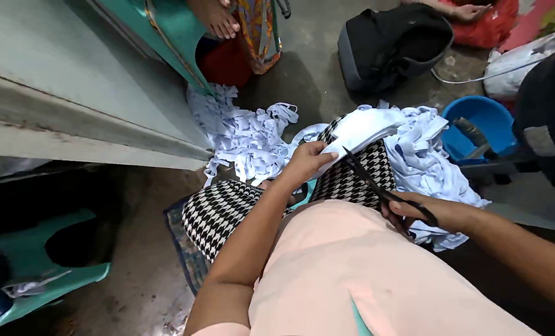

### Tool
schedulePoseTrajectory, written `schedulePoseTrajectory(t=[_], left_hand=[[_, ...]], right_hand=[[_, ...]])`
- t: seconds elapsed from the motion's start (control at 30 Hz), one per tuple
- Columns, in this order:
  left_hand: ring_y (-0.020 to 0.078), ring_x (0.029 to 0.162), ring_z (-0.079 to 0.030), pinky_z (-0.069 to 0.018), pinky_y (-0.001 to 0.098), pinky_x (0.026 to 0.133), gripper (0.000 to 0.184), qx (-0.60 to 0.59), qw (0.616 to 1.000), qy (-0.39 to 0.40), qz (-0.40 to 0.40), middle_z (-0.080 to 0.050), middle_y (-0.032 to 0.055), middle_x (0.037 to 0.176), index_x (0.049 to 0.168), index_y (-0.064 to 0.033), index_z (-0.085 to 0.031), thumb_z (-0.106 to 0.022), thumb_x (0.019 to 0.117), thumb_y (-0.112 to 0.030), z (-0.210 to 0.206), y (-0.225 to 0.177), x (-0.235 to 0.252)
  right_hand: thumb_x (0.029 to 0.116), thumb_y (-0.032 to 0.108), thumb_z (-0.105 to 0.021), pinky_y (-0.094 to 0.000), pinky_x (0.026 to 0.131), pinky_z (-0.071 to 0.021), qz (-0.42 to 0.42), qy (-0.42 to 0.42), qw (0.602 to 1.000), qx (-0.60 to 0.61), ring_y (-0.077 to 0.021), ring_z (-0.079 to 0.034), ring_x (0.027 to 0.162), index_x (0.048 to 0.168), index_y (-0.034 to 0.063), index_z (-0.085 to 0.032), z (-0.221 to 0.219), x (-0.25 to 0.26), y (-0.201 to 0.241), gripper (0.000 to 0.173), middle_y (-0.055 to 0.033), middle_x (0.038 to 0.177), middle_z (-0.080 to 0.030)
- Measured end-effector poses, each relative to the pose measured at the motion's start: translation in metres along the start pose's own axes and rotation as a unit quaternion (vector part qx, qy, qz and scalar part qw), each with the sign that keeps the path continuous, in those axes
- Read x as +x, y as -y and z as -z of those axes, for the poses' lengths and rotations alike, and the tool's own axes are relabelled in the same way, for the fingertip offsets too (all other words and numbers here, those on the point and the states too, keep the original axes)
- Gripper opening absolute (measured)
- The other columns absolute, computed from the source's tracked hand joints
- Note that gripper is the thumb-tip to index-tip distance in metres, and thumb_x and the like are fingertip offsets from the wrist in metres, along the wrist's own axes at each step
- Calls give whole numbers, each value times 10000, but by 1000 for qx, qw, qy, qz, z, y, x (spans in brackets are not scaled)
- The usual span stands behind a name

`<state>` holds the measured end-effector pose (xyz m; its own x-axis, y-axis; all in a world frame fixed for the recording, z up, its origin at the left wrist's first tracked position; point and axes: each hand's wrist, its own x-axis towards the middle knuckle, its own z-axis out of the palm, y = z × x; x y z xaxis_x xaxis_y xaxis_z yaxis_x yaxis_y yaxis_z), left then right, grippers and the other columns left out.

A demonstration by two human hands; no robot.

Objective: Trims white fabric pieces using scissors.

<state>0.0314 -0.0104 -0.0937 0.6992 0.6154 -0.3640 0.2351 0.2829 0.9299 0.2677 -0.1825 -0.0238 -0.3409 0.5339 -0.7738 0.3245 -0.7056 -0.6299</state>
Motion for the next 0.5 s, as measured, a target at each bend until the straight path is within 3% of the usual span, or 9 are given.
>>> schedulePoseTrajectory(t=[0.27,0.5], left_hand=[[126,812,-645,-548,345,803,187,-3,1000,-5,1,-688,106,907,1074,38,-670,-654,983,-124,-3,1,0],[130,781,-649,-554,338,775,189,8,1000,-3,11,-688,97,880,1063,28,-672,-652,989,-144,-1,2,2]], right_hand=[[965,573,-489,-240,629,-542,26,-102,994,12,-47,-590,640,1055,108,-564,-6,17,15,479,70,762,-565],[939,453,-653,-218,515,-491,39,-157,987,11,-44,-537,533,963,129,-598,-7,18,6,329,70,676,-552]])
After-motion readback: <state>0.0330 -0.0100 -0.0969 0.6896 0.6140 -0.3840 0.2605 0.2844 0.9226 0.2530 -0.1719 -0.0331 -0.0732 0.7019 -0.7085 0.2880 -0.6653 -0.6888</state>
